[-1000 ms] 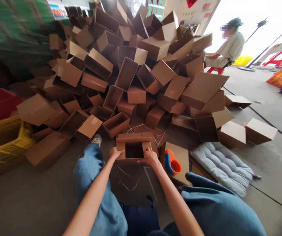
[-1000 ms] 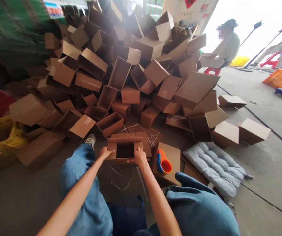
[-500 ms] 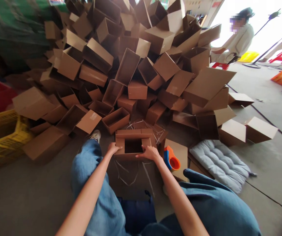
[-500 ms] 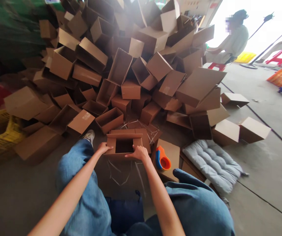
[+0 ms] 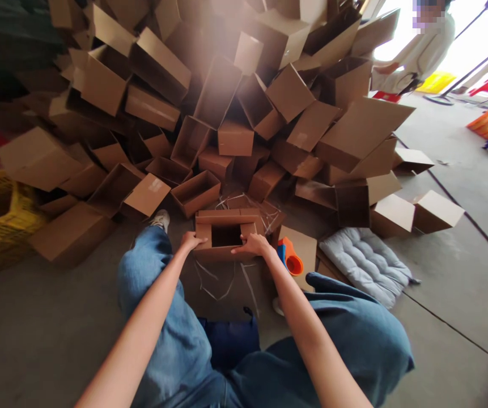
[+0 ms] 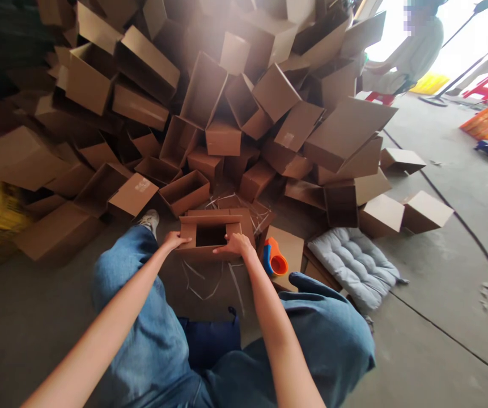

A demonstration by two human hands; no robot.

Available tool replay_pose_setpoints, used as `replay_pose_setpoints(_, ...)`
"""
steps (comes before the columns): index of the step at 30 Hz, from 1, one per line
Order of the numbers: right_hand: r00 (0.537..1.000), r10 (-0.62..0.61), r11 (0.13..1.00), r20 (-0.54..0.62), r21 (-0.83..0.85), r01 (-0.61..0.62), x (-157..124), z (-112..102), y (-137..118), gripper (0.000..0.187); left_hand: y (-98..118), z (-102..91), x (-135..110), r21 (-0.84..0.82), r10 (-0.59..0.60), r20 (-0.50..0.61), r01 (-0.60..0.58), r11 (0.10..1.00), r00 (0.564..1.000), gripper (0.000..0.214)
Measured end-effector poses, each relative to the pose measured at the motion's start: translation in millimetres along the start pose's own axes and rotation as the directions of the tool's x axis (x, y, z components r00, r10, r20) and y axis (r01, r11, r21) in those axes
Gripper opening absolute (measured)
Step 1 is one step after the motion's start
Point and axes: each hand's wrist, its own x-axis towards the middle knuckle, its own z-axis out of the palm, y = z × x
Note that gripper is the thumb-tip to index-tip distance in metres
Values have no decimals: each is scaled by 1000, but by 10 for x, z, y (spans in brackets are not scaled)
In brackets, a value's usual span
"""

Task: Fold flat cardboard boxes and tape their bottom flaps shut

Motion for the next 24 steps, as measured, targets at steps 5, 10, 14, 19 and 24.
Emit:
replay_pose_setpoints(5,1000,8,1000,-29,7,-8,64,10,47,92,17,-27,64,34,-25,37,24,999,999,43)
replay_pose_setpoints(10,999,14,1000,-30,9,-14,85,-21,32,95,26,-37,121,90,-34,45,30,995,998,47)
replay_pose_setpoints(14,998,-14,999,-58,41,17,122,7,49,93,6,-14,154,96,-40,47,36,995,998,48)
replay_pose_setpoints(19,993,-40,997,-110,65,48,198,90,108,80,-36,14,195,42,-45,55,43,998,997,46)
replay_pose_setpoints(24,982,-60,995,-176,63,72,250,130,126,74,-75,35,250,-49,-69,52,71,996,996,34)
